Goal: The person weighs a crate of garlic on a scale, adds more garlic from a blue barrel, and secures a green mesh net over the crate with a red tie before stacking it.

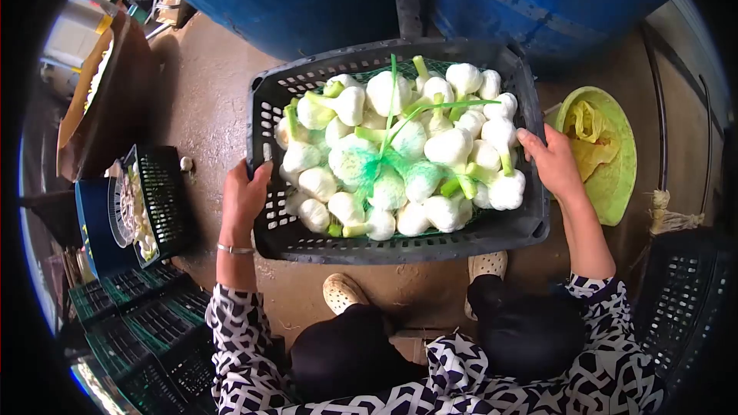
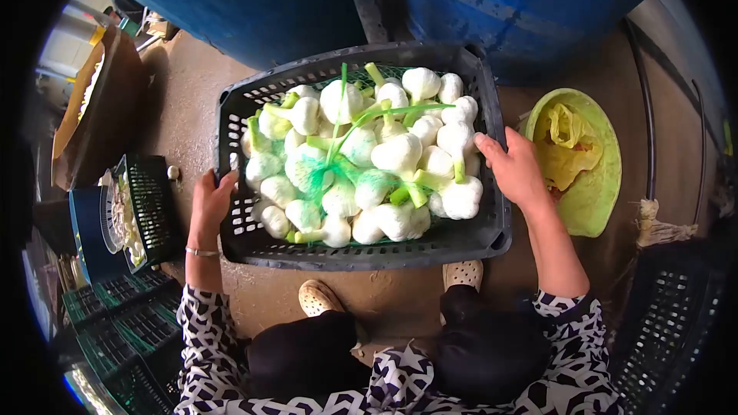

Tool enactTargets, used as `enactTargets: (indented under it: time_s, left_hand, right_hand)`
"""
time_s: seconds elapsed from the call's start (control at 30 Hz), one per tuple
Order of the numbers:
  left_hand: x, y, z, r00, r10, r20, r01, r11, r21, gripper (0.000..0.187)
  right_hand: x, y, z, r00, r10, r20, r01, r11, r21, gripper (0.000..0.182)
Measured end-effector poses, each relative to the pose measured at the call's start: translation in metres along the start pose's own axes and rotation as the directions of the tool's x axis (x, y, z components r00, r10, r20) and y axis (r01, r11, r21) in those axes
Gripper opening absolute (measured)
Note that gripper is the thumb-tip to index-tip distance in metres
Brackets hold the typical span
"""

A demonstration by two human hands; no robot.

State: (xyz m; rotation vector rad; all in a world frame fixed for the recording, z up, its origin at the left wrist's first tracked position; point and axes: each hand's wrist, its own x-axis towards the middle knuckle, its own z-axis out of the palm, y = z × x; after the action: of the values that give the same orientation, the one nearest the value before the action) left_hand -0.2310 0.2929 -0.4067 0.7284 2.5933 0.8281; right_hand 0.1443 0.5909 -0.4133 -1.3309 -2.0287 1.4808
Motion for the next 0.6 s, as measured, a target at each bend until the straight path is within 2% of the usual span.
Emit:
enactTargets:
  time_s: [0.07, 0.13, 0.2, 0.3, 0.33, 0.47, 0.53, 0.57, 0.6]
  left_hand:
    - [-0.006, 0.009, -0.003, 0.998, 0.057, -0.014, -0.056, 0.996, 0.069, 0.03]
    - [-0.011, 0.018, -0.005, 1.0, 0.024, -0.011, -0.023, 0.998, 0.053, 0.027]
    - [-0.011, 0.009, -0.003, 1.0, 0.018, -0.019, -0.019, 0.999, -0.04, 0.027]
    - [-0.03, 0.013, -0.014, 0.99, -0.137, 0.025, 0.139, 0.982, -0.126, 0.018]
    - [-0.039, 0.012, -0.023, 0.991, -0.13, 0.024, 0.132, 0.985, -0.113, 0.021]
    - [-0.087, 0.029, -0.08, 0.988, -0.156, -0.005, 0.154, 0.981, -0.117, 0.025]
    - [-0.105, 0.061, -0.113, 0.974, -0.227, 0.015, 0.228, 0.97, -0.088, 0.029]
    - [-0.122, 0.092, -0.13, 0.966, -0.258, -0.007, 0.256, 0.959, -0.12, 0.025]
    - [-0.133, 0.093, -0.155, 0.953, -0.301, 0.026, 0.302, 0.952, -0.043, 0.025]
  right_hand:
    - [-0.004, -0.005, 0.005, 0.997, -0.048, -0.061, 0.048, 0.999, 0.004, 0.023]
    - [-0.006, 0.002, 0.007, 0.998, 0.002, -0.067, -0.004, 1.0, -0.018, 0.018]
    - [-0.005, -0.005, 0.006, 0.996, -0.008, -0.09, 0.01, 1.0, 0.03, 0.014]
    - [-0.011, -0.023, 0.001, 0.996, -0.01, -0.088, 0.001, 0.995, -0.099, 0.014]
    - [-0.017, -0.032, -0.001, 0.996, -0.012, -0.083, 0.001, 0.992, -0.129, 0.014]
    - [-0.055, -0.066, -0.013, 1.0, 0.02, -0.003, -0.02, 1.0, -0.013, 0.01]
    - [-0.081, -0.085, -0.024, 0.999, -0.046, 0.024, 0.046, 0.998, -0.041, 0.01]
    - [-0.099, -0.094, -0.03, 0.999, 0.009, 0.031, -0.008, 1.0, -0.018, 0.01]
    - [-0.118, -0.106, -0.036, 0.997, 0.066, 0.035, -0.066, 0.998, 0.008, 0.01]
